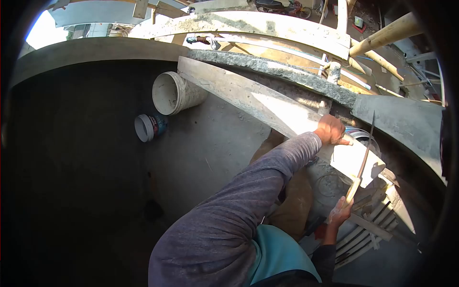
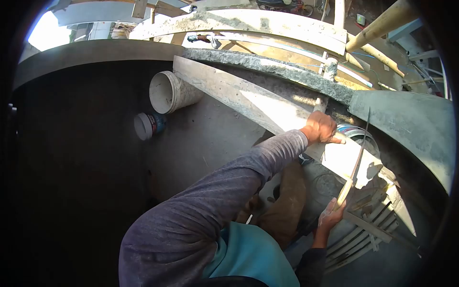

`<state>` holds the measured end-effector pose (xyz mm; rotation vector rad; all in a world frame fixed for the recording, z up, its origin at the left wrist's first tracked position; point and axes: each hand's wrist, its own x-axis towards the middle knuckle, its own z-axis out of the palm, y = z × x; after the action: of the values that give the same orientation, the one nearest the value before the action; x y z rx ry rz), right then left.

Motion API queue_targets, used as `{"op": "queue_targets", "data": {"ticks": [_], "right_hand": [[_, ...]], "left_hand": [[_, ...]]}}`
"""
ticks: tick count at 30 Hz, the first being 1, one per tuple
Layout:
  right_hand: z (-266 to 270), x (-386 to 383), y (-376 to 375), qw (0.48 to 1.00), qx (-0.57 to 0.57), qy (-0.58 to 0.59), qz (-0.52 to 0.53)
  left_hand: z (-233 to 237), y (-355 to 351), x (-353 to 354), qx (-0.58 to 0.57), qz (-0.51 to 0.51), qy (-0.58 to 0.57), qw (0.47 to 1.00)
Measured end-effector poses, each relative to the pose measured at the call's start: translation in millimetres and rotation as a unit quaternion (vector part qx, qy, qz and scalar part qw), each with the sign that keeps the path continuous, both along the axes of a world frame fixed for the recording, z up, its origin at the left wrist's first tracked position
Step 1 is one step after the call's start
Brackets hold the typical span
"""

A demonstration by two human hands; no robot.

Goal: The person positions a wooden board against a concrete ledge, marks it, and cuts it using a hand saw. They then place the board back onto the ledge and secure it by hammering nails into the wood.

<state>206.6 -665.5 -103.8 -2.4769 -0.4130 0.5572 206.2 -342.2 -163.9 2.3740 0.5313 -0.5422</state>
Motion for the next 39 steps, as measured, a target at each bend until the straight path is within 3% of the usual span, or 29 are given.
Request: {"op": "queue_targets", "data": {"ticks": [4,7,9,12,15,17,20,23,25,29,33,34,35,37,39], "right_hand": [[57,-19,-14,0.997,0.070,-0.019,-0.014],[87,-34,-35,0.999,0.044,0.020,-0.023],[96,-51,-38,0.994,0.108,-0.008,-0.029],[112,-79,-42,0.997,0.050,-0.059,-0.009],[128,-109,-46,0.994,0.075,-0.074,-0.031],[138,-127,-42,0.990,0.099,-0.085,-0.058],[176,-180,6,0.989,0.076,-0.119,-0.040],[163,-237,46,0.984,0.062,-0.166,-0.012],[158,-278,76,0.988,0.141,-0.038,-0.047],[169,-335,144,0.972,0.168,0.128,-0.104],[133,-360,177,0.941,0.271,0.183,-0.083],[132,-367,188,0.962,0.241,0.126,-0.027],[123,-369,192,0.964,0.234,0.122,-0.044],[107,-366,193,0.978,0.177,0.103,0.034],[132,-386,221,0.976,0.156,0.153,0.012]], "left_hand": [[89,-17,-9,0.025,0.006,-0.037,0.999],[142,-22,-25,0.023,-0.001,-0.064,0.998],[158,-34,-31,0.028,-0.008,-0.095,0.995],[207,-43,-48,-0.035,-0.023,-0.150,0.988],[253,-61,-68,-0.066,-0.054,-0.197,0.977],[267,-69,-83,-0.028,-0.049,-0.270,0.961],[302,-33,-143,-0.057,-0.024,-0.288,0.956],[292,6,-206,-0.042,-0.004,-0.266,0.963],[276,37,-251,-0.022,0.022,-0.227,0.973],[239,99,-341,-0.002,0.043,-0.159,0.986],[208,156,-427,0.069,0.066,-0.083,0.992],[199,171,-446,0.078,0.081,-0.060,0.992],[192,184,-465,0.083,0.094,-0.039,0.991],[179,213,-505,0.098,0.103,-0.006,0.990],[154,243,-544,0.116,0.106,0.013,0.987]]}}
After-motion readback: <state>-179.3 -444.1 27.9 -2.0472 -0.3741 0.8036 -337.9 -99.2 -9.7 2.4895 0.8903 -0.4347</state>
